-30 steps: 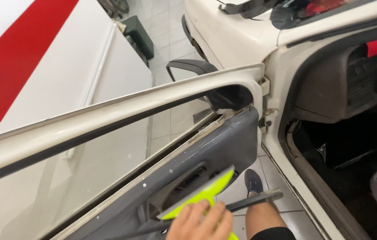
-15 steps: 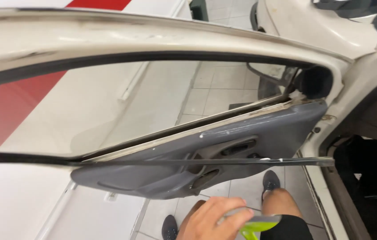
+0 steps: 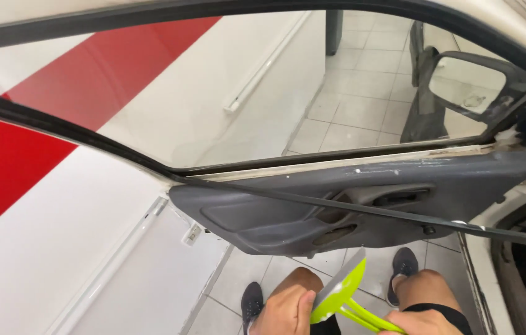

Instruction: The person cleans the interior side of a car door window. They use a yellow scraper to remove residue from the window frame, spray a cleaning solution onto the glass, scrub the surface with a sponge, and wipe it dry with a squeegee.

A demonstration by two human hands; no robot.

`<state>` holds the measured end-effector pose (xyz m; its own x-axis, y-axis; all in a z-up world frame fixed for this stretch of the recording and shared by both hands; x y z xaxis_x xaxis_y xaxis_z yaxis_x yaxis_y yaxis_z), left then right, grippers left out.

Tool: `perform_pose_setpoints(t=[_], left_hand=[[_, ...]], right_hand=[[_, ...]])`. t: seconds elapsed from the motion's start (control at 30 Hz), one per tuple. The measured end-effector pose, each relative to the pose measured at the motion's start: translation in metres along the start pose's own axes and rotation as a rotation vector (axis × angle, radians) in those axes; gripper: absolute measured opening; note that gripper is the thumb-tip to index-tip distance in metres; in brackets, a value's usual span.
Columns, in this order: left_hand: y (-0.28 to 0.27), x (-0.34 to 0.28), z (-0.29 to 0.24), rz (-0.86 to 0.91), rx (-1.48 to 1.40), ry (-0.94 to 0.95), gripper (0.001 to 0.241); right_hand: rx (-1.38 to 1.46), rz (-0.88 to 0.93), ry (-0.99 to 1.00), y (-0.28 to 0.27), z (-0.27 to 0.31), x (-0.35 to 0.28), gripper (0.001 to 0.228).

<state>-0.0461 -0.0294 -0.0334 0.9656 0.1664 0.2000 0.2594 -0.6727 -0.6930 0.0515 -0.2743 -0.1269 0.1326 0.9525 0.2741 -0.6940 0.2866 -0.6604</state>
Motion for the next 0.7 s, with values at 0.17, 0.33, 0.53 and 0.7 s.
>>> perform_pose_setpoints(t=[0.17,0.33,0.53,0.7], left_hand=[[-0.027,-0.017,0.074,-0.226,-0.054,-0.062,0.042],[-0.038,-0.045,0.133,-0.531,-0.062,-0.133,0.048],[-0.007,-0.067,0.198,-0.335,0.103,-0.283,0.055],[-0.035,-0.06,0.149,-0.707,0.147,-0.119,0.052]], right_hand=[[-0.34,-0.006,0.381,-0.058,0.036,0.096,0.03],[-0.341,-0.238,0.581,-0.133,0.061,0.207,0.017],[-0.532,-0.093,0.491,-0.139,0.054,0.324,0.023],[-0.567,-0.111,0.423,-0.101,0.044,0.385,0.029]])
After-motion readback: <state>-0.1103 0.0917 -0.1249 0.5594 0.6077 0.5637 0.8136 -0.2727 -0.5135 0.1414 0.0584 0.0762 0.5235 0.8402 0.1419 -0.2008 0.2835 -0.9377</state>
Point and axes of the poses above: each hand's wrist, its own x-axis towards the middle knuckle, its own y-axis out of the palm, z = x × y, the point moved 6 cm from there along x, towards the middle knuckle, and after that the axes turned 3 degrees about -x, right-handed, at the moved point
